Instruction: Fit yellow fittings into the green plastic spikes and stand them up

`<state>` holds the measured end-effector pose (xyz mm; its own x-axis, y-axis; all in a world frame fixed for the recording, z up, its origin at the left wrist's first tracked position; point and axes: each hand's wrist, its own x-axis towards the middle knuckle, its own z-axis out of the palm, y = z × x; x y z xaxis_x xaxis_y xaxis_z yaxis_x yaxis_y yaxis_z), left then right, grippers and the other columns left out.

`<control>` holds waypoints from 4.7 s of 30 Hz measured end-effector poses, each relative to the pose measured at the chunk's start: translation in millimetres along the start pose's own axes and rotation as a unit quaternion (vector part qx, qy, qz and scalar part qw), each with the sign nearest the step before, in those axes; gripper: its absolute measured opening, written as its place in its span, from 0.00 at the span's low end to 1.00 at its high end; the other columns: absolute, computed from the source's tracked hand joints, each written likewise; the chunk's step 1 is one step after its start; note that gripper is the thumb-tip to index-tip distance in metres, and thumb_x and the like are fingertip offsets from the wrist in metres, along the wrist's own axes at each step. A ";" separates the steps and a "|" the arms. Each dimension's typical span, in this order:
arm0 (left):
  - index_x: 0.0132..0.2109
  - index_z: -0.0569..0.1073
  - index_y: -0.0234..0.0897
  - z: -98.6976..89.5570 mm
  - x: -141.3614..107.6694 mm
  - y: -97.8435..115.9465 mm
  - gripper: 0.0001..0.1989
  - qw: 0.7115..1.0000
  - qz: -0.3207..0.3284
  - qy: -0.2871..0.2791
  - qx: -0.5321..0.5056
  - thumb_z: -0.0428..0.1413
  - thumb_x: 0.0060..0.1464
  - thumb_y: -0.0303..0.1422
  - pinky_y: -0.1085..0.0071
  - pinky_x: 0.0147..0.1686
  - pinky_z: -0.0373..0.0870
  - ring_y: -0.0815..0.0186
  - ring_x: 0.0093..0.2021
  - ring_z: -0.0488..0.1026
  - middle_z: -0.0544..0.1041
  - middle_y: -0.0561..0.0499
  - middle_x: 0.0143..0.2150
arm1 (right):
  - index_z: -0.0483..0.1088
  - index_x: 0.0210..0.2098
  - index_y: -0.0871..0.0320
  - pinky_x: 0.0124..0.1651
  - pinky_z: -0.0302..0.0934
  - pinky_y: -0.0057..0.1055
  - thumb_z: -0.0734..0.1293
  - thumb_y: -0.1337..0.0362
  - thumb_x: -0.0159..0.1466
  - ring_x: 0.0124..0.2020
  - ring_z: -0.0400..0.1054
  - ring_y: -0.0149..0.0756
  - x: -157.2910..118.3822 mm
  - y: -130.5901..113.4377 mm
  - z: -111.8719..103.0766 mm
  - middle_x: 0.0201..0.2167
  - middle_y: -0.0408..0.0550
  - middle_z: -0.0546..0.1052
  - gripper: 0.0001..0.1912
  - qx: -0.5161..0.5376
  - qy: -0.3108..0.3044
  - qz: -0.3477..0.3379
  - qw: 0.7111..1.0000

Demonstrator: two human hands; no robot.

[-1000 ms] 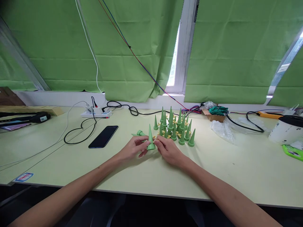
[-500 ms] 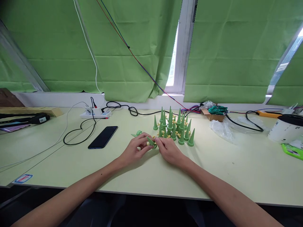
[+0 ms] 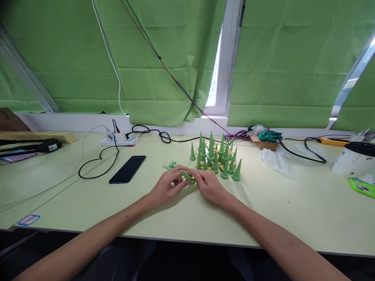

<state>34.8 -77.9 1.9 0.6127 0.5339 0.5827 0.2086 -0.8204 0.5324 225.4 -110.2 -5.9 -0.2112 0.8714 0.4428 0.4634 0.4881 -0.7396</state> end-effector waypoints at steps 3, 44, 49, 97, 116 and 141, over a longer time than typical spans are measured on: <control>0.39 0.73 0.35 -0.2 0.9 1.3 0.08 0.999 -0.034 -0.010 -0.011 0.53 0.63 0.35 0.75 0.26 0.64 0.73 0.28 0.65 0.74 0.48 0.40 | 0.54 0.19 0.55 0.26 0.46 0.31 0.52 0.54 0.74 0.18 0.53 0.30 -0.1 -0.3 -0.1 0.14 0.39 0.59 0.27 -0.002 0.003 0.000 1.000; 0.39 0.71 0.33 -2.7 4.7 7.6 0.17 0.909 -0.241 -0.105 -0.324 0.58 0.59 0.46 0.74 0.22 0.62 0.72 0.18 0.65 0.70 0.55 0.21 | 0.53 0.25 0.56 0.27 0.45 0.30 0.53 0.59 0.73 0.21 0.48 0.28 -3.4 2.4 0.6 0.20 0.37 0.55 0.20 -0.020 -0.007 -0.076 0.997; 0.42 0.73 0.34 2.4 1.8 11.5 0.12 0.958 -0.185 -0.061 -0.209 0.55 0.61 0.40 0.74 0.23 0.62 0.70 0.24 0.66 0.67 0.55 0.25 | 0.52 0.23 0.56 0.27 0.45 0.30 0.53 0.56 0.73 0.22 0.48 0.29 -2.7 0.7 1.9 0.19 0.39 0.56 0.22 -0.007 -0.003 -0.052 0.999; 0.32 0.66 0.36 -0.7 7.1 8.8 0.19 0.954 -0.193 -0.018 -0.231 0.51 0.63 0.47 0.72 0.29 0.65 0.70 0.25 0.67 0.67 0.56 0.25 | 0.48 0.23 0.55 0.25 0.43 0.29 0.57 0.56 0.71 0.20 0.45 0.28 -2.9 4.2 4.4 0.18 0.36 0.52 0.22 -0.051 0.004 -0.078 0.996; 0.33 0.70 0.33 2.8 3.2 2.3 0.22 0.947 -0.219 -0.063 -0.228 0.49 0.64 0.48 0.72 0.29 0.65 0.70 0.26 0.69 0.70 0.53 0.26 | 0.49 0.24 0.55 0.25 0.41 0.28 0.61 0.66 0.64 0.19 0.44 0.25 -8.2 2.0 9.5 0.17 0.35 0.53 0.16 -0.113 -0.029 -0.151 0.982; 0.32 0.70 0.34 5.0 2.7 0.2 0.21 0.944 -0.225 -0.067 -0.233 0.50 0.63 0.48 0.71 0.29 0.66 0.69 0.26 0.69 0.70 0.53 0.26 | 0.51 0.24 0.56 0.26 0.41 0.27 0.61 0.67 0.63 0.20 0.44 0.25 -9.0 2.9 10.3 0.17 0.35 0.53 0.15 -0.135 -0.046 -0.132 0.981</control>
<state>40.4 -77.7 0.5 0.6396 0.7503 0.1668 0.1322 -0.3212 0.9377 219.8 -116.2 -17.3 -0.4259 0.7234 0.5434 0.5904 0.6773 -0.4389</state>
